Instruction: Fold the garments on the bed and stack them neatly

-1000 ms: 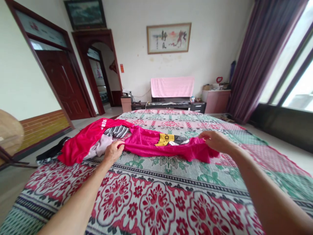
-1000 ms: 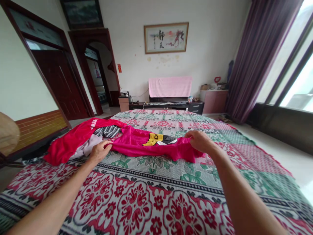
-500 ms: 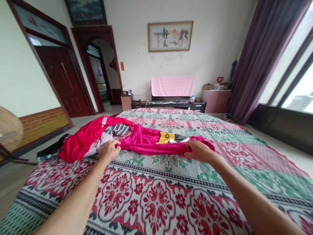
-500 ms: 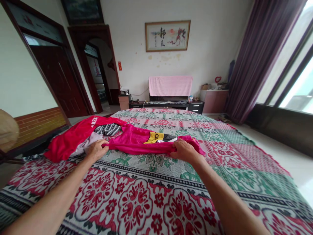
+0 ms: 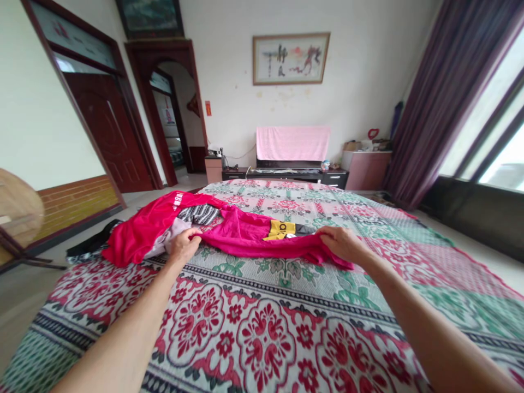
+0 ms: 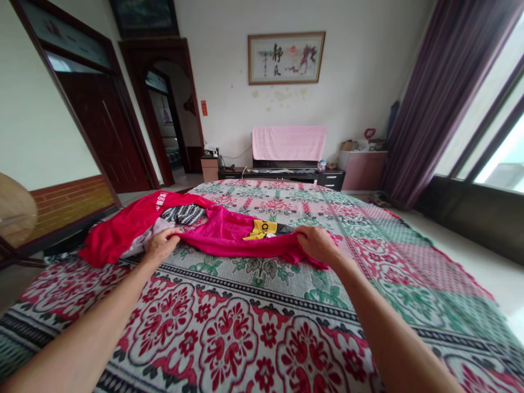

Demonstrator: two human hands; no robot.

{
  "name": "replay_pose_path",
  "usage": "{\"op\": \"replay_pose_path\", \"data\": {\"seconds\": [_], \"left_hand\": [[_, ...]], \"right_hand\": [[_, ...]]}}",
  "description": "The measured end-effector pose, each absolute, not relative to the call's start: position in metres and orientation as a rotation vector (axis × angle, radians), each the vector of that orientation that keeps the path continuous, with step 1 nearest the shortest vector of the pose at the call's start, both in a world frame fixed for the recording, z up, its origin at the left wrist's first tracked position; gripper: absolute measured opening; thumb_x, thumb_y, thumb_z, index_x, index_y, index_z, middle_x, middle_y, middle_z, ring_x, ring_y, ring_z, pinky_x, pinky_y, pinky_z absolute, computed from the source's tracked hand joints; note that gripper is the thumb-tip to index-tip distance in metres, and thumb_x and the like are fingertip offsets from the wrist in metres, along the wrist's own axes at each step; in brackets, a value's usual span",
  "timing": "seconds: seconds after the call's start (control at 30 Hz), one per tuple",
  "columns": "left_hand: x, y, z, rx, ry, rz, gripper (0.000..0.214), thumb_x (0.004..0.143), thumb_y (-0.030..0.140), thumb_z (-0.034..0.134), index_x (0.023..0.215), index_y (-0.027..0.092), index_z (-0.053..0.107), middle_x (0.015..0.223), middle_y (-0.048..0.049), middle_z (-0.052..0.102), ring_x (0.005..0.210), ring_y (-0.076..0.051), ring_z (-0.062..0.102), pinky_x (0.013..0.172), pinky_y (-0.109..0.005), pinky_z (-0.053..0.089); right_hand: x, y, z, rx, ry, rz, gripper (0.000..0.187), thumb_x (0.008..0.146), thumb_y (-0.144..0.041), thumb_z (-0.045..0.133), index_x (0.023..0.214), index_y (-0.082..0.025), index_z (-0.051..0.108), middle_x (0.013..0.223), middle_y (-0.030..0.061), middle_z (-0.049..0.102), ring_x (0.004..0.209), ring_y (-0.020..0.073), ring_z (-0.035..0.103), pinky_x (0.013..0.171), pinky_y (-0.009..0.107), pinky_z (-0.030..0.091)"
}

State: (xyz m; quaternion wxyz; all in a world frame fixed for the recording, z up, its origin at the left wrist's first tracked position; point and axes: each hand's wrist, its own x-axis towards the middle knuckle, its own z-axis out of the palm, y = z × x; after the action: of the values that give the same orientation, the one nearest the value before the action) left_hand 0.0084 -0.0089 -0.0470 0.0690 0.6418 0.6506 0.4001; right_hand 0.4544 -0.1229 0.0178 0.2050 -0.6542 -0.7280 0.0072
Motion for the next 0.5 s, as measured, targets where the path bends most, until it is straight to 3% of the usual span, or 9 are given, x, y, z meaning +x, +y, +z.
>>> {"op": "replay_pose_path", "data": {"seconds": [0.2,0.3,0.5], "left_hand": [[0.004,-0.007,-0.049,1.754,1.857,1.245,0.032,0.067,0.032,0.052,0.091,0.024,0.072,0.049,0.0045,0.052,0.053,-0.018,0.052,0.057,-0.028,0.042],[0.005,-0.007,-0.050,1.783,1.790,1.277,0.033,0.066,0.030,0.052,0.090,0.023,0.073,0.053,0.0040,0.056,0.056,-0.017,0.053,0.058,-0.026,0.043],[0.006,-0.007,-0.049,1.834,1.758,1.327,0.033,0.063,0.020,0.050,0.088,0.025,0.072,0.078,0.0020,0.071,0.078,-0.017,0.062,0.076,-0.026,0.048]], "right_hand": [[0.457,-0.118,0.011,-1.806,-1.925,-0.053,0.032,0.085,-0.023,0.040,0.099,-0.019,0.068,0.088,0.0057,0.073,0.079,0.0185,0.065,0.073,0.026,0.045],[0.463,-0.115,0.011,-1.845,-1.804,-0.084,0.033,0.085,-0.023,0.039,0.101,-0.018,0.067,0.089,0.0072,0.073,0.080,0.0195,0.065,0.075,0.027,0.046],[0.473,-0.113,0.013,-1.917,-1.679,-0.112,0.034,0.085,-0.024,0.038,0.102,-0.018,0.067,0.086,0.0076,0.073,0.080,0.0211,0.065,0.074,0.028,0.046]]}}
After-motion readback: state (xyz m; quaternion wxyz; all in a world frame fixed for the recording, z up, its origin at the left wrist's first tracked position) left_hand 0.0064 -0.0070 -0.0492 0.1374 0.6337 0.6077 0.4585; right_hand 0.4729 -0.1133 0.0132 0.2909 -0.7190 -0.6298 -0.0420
